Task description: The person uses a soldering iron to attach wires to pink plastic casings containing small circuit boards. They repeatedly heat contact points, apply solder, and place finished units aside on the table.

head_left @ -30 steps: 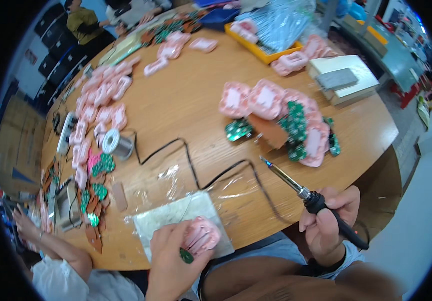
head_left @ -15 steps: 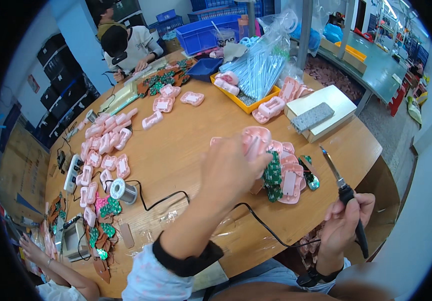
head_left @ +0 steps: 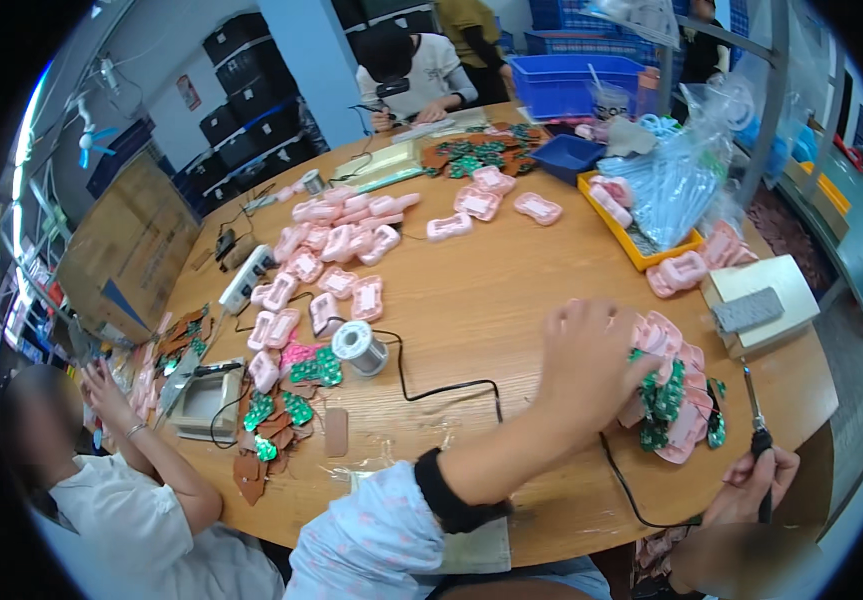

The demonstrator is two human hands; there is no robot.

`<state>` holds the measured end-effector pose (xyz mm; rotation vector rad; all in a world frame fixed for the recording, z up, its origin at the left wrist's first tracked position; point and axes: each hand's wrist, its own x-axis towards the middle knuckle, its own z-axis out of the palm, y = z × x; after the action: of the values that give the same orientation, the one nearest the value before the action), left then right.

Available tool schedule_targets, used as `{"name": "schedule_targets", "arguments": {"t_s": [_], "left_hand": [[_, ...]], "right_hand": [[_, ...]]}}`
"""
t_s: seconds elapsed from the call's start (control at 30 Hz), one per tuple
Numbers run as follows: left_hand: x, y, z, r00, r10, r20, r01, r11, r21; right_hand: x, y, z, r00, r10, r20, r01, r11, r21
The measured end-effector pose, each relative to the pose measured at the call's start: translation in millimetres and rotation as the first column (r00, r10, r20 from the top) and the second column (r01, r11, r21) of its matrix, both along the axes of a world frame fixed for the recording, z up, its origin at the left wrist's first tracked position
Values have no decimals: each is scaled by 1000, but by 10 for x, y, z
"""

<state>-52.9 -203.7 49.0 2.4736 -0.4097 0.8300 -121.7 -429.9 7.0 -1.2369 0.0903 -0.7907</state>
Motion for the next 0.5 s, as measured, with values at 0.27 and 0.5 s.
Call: {"name": "schedule_targets", "arguments": {"t_s": [0.27, 0.5], "left_hand": [[272, 2413, -163, 666, 678, -312, -633, 734, 244], [328, 3251, -500, 263, 747, -610, -552, 635, 540]], "right_hand": [[131, 28, -34, 1000, 3, 6, -2, 998, -59], [148, 318, 104, 992, 118, -44, -122, 986, -111]]}}
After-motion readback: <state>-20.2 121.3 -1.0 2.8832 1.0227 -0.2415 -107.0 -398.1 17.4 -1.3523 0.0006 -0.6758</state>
